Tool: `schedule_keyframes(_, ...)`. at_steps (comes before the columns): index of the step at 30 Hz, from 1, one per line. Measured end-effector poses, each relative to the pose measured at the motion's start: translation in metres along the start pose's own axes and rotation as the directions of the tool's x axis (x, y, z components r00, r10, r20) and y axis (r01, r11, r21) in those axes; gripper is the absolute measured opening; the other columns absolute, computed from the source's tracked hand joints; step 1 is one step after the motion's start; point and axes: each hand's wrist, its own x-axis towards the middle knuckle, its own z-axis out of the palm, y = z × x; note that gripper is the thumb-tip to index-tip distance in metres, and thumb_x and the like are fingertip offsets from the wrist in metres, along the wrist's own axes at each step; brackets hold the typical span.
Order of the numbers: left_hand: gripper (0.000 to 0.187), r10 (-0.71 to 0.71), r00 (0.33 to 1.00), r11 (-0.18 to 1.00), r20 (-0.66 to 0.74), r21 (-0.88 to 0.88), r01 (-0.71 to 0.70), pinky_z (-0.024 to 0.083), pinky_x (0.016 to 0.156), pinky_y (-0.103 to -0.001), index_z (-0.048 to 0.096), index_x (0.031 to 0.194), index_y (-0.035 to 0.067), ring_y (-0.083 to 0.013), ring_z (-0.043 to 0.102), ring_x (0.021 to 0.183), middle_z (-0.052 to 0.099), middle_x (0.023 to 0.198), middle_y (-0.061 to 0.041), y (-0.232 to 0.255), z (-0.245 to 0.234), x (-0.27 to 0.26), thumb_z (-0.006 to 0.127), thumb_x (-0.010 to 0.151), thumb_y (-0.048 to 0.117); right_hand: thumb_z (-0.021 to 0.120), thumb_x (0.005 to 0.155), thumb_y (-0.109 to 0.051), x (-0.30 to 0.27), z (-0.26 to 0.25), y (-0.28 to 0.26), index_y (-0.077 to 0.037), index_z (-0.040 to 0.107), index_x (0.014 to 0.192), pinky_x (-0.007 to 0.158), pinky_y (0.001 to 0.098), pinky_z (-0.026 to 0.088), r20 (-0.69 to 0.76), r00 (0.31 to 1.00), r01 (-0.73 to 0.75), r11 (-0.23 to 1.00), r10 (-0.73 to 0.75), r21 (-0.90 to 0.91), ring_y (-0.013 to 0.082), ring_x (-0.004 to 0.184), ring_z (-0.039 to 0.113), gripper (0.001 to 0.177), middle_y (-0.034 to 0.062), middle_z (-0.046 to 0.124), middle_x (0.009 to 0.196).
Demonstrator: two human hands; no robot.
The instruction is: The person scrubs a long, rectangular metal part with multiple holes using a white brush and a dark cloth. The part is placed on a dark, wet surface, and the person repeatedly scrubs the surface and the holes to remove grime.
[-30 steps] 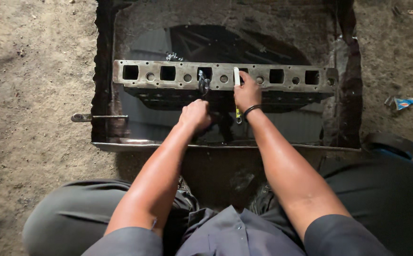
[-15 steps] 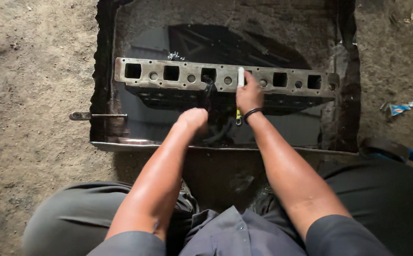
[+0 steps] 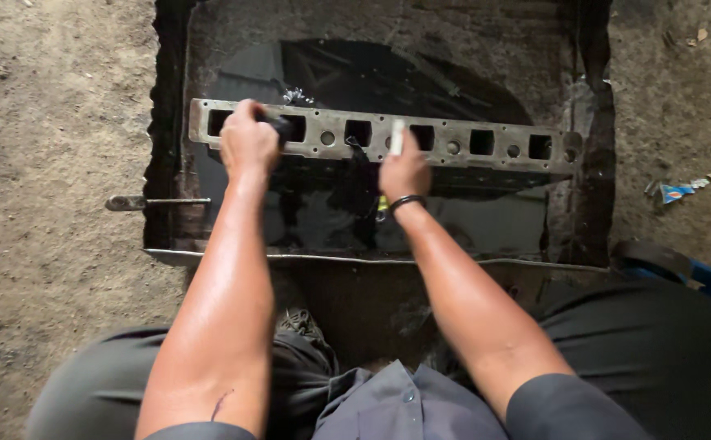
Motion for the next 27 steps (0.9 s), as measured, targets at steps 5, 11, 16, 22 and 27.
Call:
schedule_keyframes(5,0.031,-0.190,0.973,0.961,-0.129,0.176,0.212,0.052,0.083,-0.054,0.070,0.105,0.008,-0.0422,0.067,0.096,0.065,0.112,-0.025,-0.011,-0.002,-0.003,0.062,0.093,0.035,0.062,0.089,-0.015,-0.002,-0.008,0.015,-0.022,0.062,0.138,0.081,0.0519,0.056,0.022,0.999,0.031,0.999,-0.030,-0.033,0.0413,0.093,0.071,0.049,0.0200,0.074,0.103)
schedule_keyframes(11,0.069,-0.121,0.992,0.894,0.040,0.439,0.091,0.053,0.087,-0.051,0.061,0.126,0.003,-0.0387,0.069,0.102,0.044,0.148,-0.024,0.004,-0.001,-0.026,0.074,0.083,0.056,0.059,0.088,-0.014,-0.002,-0.010,0.013,-0.021,0.064,0.136,0.082,0.0501,0.058,-0.025,0.999,0.030,1.000,-0.030,-0.004,0.0403,0.092,0.072,0.048,0.0213,0.074,0.102)
schedule_keyframes(16,0.119,-0.257,0.931,0.805,0.259,0.591,0.058,0.057,0.084,-0.044,0.024,0.158,-0.003,-0.0336,0.069,0.113,0.022,0.166,-0.022,0.008,0.000,-0.024,0.074,0.079,0.072,0.058,0.088,-0.016,-0.004,-0.019,0.007,-0.023,0.063,0.138,0.078,0.0516,0.057,0.006,1.000,-0.011,0.998,0.011,-0.065,0.0406,0.089,0.072,0.050,0.0214,0.073,0.098)
schedule_keyframes(22,0.131,-0.293,0.914,0.762,0.280,0.646,0.047,0.058,0.084,-0.042,0.019,0.158,-0.005,-0.0320,0.067,0.118,0.020,0.166,-0.024,0.013,0.006,-0.020,0.076,0.073,0.076,0.057,0.088,-0.014,-0.002,-0.021,0.010,-0.023,0.064,0.138,0.078,0.0526,0.056,0.057,0.997,0.064,0.995,-0.060,-0.078,0.0413,0.086,0.071,0.051,0.0222,0.073,0.094)
schedule_keyframes(27,0.132,-0.329,0.895,0.754,0.302,0.654,0.056,0.057,0.087,-0.042,0.016,0.159,-0.006,-0.0328,0.067,0.119,0.019,0.167,-0.026,0.016,0.006,-0.018,0.077,0.074,0.074,0.059,0.088,-0.015,-0.003,-0.020,0.013,-0.022,0.066,0.136,0.079,0.0530,0.056,0.039,0.993,0.118,0.985,-0.114,-0.125,0.0409,0.087,0.071,0.049,0.0217,0.074,0.092)
